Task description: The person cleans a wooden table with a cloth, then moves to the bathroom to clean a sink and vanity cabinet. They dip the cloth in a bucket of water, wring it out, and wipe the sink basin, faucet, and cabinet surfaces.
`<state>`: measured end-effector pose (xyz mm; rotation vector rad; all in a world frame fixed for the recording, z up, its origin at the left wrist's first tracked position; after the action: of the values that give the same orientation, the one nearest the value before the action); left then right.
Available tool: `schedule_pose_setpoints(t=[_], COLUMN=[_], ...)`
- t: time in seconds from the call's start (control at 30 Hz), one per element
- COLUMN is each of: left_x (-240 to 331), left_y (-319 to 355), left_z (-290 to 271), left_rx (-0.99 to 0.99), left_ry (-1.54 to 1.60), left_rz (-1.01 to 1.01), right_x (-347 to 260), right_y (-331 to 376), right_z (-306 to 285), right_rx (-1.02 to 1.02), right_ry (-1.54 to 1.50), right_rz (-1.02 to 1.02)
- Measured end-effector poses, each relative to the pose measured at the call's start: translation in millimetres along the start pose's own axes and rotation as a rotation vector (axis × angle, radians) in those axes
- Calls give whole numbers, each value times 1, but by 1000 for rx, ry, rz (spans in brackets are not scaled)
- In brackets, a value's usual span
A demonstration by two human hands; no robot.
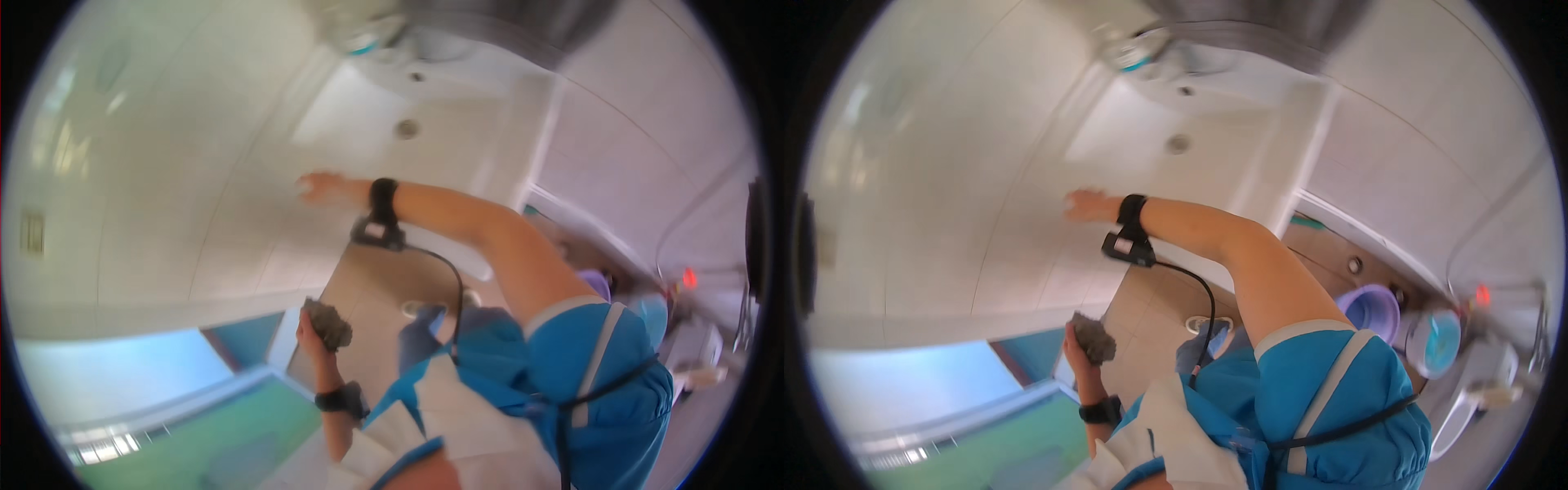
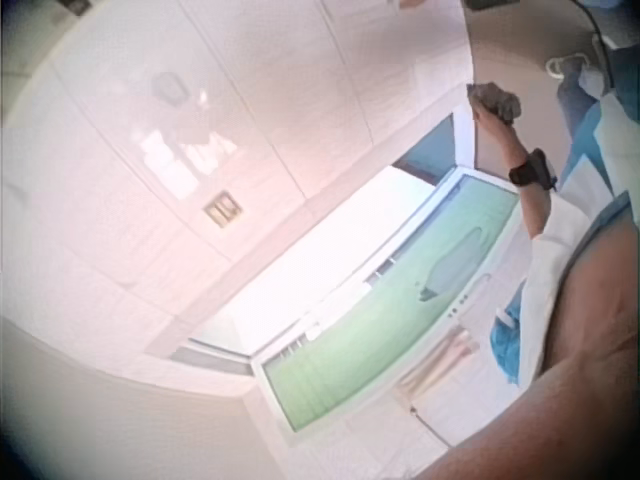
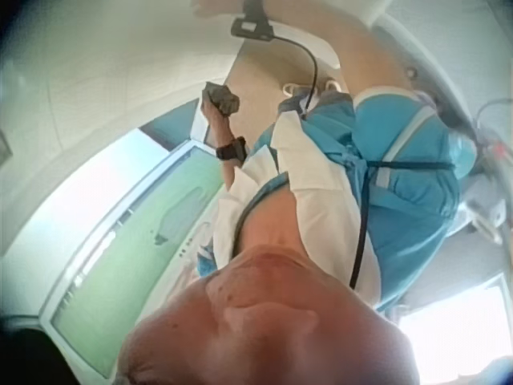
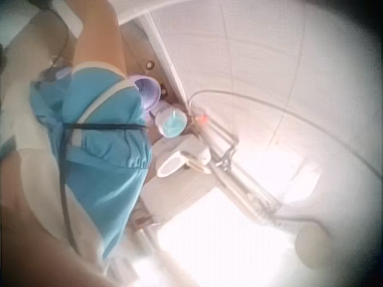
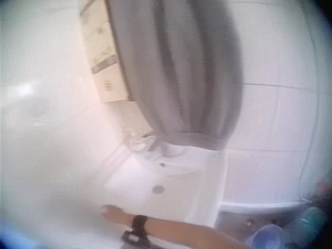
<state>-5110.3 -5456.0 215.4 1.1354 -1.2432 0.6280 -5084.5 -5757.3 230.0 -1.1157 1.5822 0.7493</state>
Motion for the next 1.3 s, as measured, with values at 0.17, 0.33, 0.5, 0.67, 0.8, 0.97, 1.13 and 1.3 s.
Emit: schedule_pose_setpoints(t=[0.17, 0.33, 0.5, 0.67, 0.8, 0.97, 1.13, 1.3], left_x=[14, -2, -43, -83, -115, -136, -181, -244], left_y=[9, 20, 35, 118, 188, 268, 351, 403], left_z=[18, 49, 76, 120, 142, 170, 192, 234], left_rx=[-296, -835, -1206, -1414, -1497, -1587, -1634, -1699], left_ry=[-347, -646, -1048, -958, -804, -914, -933, -916], left_rz=[-37, -76, 87, -21, -62, 22, -5, 139], right_x=[-119, -133, -70, -81, -96, -95, -66, -38], right_y=[149, 309, 467, 640, 697, 744, 829, 906], right_z=[-48, -65, -15, 96, 135, 153, 229, 261], right_rx=[-113, 171, 853, 1545, 1781, 1612, 1840, 1963], right_ry=[-24, -340, -545, -801, -727, -674, -964, -1055], right_rz=[-184, -14, 270, 462, 545, 511, 500, 571])
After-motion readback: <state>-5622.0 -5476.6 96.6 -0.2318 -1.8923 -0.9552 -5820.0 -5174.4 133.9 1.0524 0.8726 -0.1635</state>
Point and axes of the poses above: each hand's wrist, its own y-axis away from the middle knuckle, its own z-axis out of the palm, x = y × z, the point moved 2 cm from there along -y, towards the middle knuckle, and after that the axes turned 11 degrees about -y, right-handed, at the moved point
